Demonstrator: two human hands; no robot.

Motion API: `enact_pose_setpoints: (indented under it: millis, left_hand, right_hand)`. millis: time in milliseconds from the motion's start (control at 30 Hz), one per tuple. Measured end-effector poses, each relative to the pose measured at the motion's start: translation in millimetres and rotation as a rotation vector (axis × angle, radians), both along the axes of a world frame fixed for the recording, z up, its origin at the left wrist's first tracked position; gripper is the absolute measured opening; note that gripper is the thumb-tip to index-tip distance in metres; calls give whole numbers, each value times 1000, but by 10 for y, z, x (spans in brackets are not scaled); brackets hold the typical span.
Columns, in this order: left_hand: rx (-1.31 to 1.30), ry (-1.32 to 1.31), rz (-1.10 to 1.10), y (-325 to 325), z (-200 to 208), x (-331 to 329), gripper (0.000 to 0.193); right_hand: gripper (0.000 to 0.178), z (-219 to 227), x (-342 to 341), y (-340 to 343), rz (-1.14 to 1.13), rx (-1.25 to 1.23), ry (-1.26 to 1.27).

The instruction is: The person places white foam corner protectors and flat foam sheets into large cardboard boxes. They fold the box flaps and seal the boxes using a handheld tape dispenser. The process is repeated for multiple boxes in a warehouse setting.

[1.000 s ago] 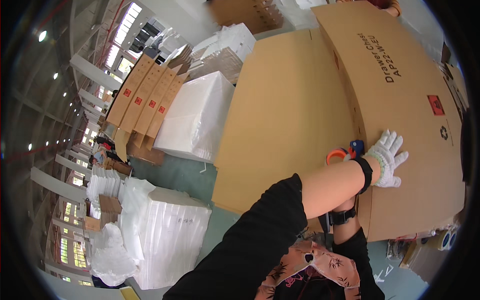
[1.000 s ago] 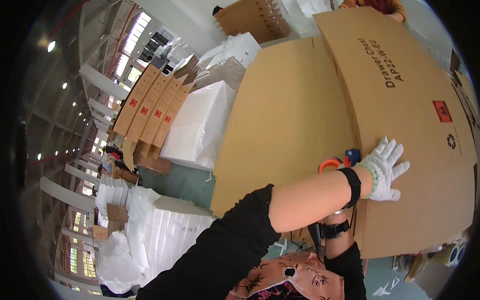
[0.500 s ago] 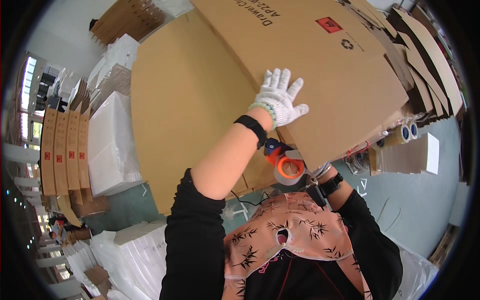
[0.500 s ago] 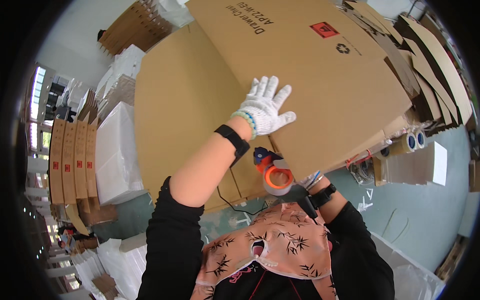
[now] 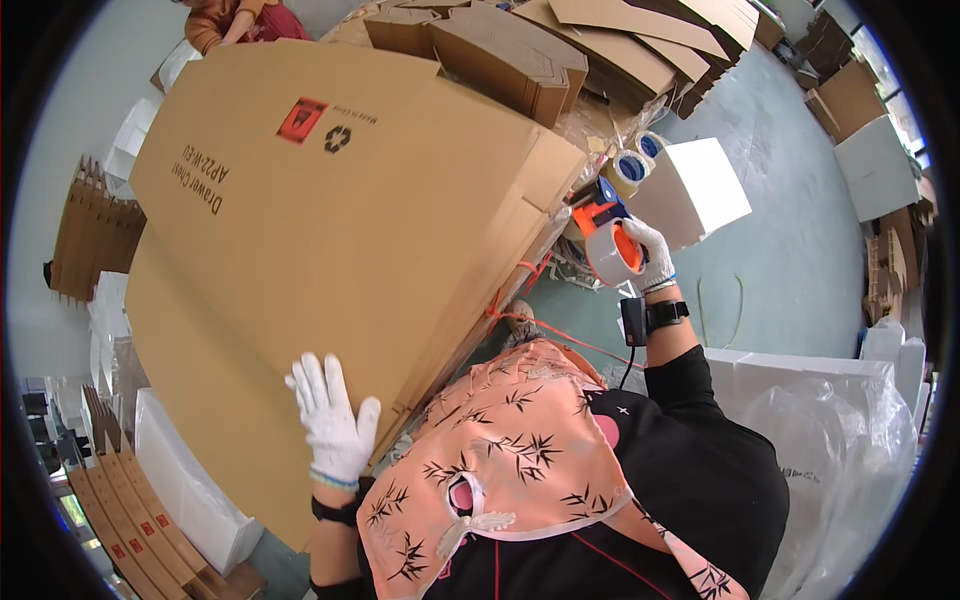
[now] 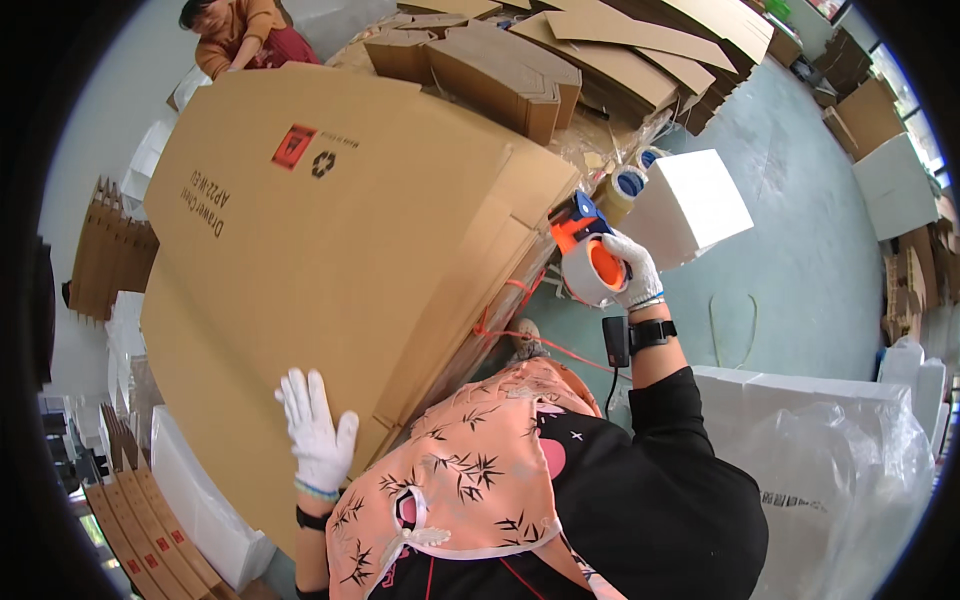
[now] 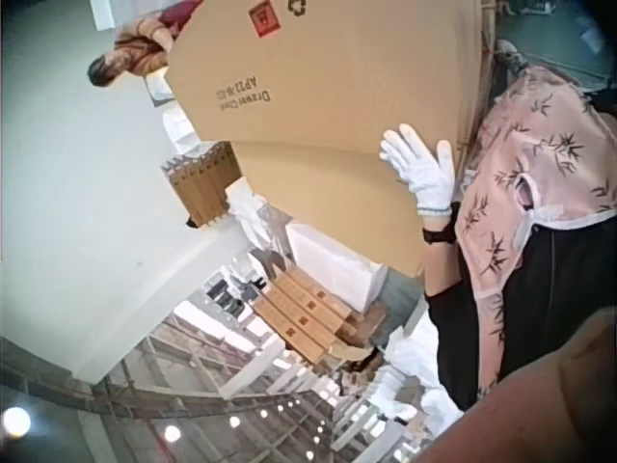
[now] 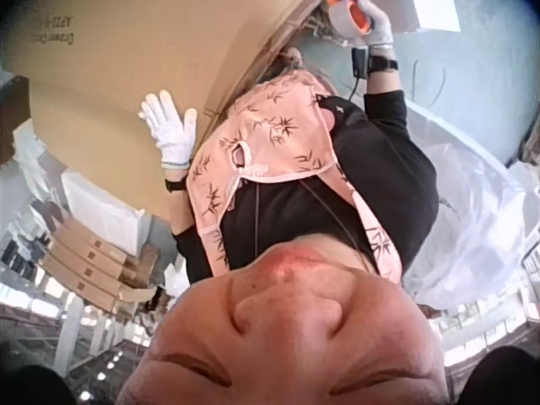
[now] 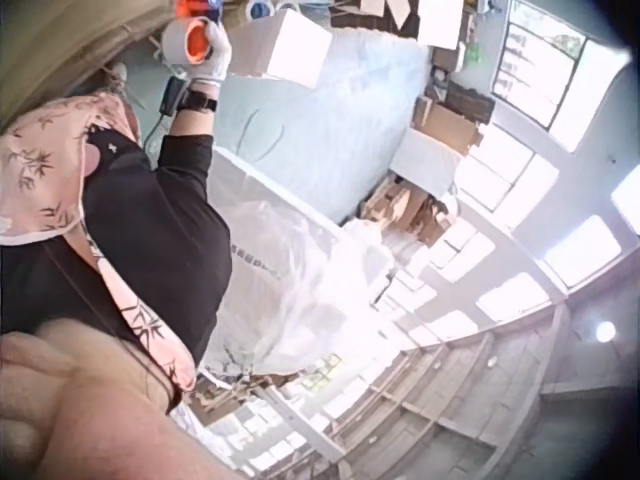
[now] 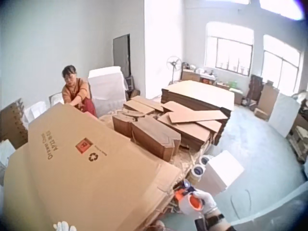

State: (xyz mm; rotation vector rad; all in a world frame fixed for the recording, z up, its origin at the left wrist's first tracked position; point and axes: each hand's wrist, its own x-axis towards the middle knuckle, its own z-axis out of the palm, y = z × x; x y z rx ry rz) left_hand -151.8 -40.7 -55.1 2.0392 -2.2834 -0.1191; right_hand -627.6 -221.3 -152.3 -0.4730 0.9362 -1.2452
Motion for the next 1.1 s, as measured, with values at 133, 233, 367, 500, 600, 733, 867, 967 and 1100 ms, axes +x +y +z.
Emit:
enact_pose_setpoints:
  millis: [133,233,367,500,600,733,867,967,1100]
  left_hand:
    - [-44,-95,25,534,173,83,86]
    - [-213,-155,117,709,48,-54,83]
    - [-203,-178,448,598,71,-282,73]
    - [-324,-202,528,572,38,-329,68]
    - [-425,-146,553,635,94,-356,59]
    - [-685,301,929,556,384,-583,47]
    - [-677,128,1248,1291,349,-92,40]
    - [-591,64,1366,1429,693,-92,41]
    - [-534,121,1533,1519,1173,-243,47]
  right_hand:
    - [43,301,527,-232,37,-88,-224]
    - [46,378,844,-736,117,-212,-274]
    - [38,526,1373,-1531,161,-255,-327]
    - [33,931,1512,-2061,-25,-219,399]
    - [38,980,1425,-2560,-61,-125,841]
    - [42,1104,1325,-3002,-78,-75,1298]
    - [42,961,1071,-3383,27,-78,1473]
    - [45,867,1136,-3306,-111,-80,1583]
    - [40,848,1073,-2781,-518,-306,1602]
